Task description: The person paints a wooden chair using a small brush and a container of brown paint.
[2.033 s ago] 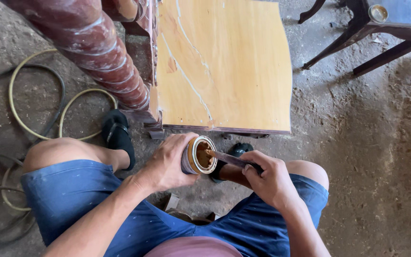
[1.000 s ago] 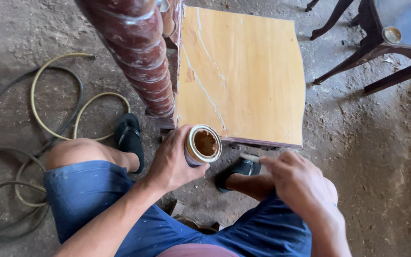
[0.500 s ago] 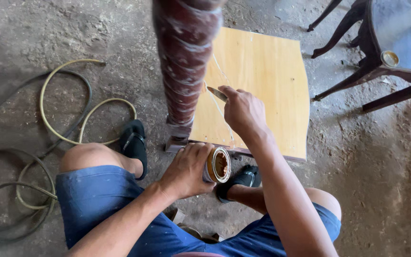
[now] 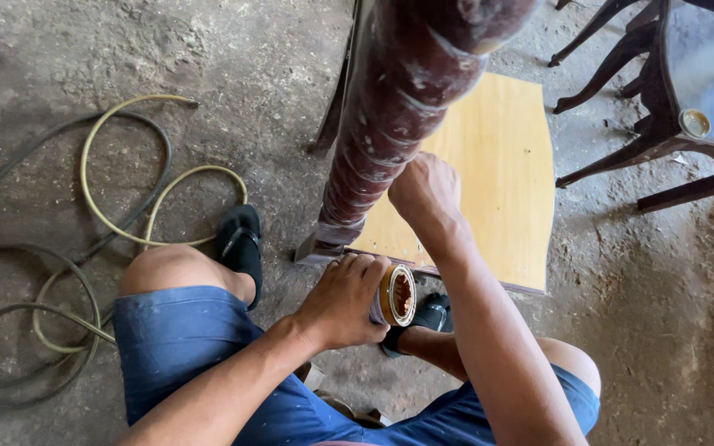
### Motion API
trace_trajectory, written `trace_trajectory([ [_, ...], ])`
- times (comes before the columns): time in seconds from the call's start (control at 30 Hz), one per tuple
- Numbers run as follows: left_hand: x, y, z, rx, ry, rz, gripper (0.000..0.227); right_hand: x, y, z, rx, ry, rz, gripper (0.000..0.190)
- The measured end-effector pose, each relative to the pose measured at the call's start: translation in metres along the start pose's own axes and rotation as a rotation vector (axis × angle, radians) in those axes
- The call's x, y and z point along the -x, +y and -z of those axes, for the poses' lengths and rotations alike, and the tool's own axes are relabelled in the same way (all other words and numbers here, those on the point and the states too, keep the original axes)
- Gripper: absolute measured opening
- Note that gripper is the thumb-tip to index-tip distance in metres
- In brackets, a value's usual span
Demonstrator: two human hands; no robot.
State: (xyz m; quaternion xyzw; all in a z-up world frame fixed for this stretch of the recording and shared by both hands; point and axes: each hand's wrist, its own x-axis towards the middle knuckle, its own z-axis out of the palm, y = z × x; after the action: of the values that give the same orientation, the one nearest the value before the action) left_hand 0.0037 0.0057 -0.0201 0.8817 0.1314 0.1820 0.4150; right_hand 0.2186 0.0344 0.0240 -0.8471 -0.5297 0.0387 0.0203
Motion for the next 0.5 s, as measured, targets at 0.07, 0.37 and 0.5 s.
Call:
trace_trajectory([
  [0.07,0.0002,-0.0003,0.0010,0.010,-0.001,0.000,0.083,-0.0004,-0.0028,0.0028,-0.047,0.007,0.016,0.022],
  [0.37,-0.0012,0.0007,0.0025,0.023,-0.038,0.028,0.082,-0.0034,-0.0080,0.0062,-0.070,0.049,0.010,0.025],
  [0.5,-0.0013,0.0011,0.0040,0.016,-0.071,0.046,0.084,-0.0017,-0.0072,0.0019,-0.070,0.052,0.009,0.023],
])
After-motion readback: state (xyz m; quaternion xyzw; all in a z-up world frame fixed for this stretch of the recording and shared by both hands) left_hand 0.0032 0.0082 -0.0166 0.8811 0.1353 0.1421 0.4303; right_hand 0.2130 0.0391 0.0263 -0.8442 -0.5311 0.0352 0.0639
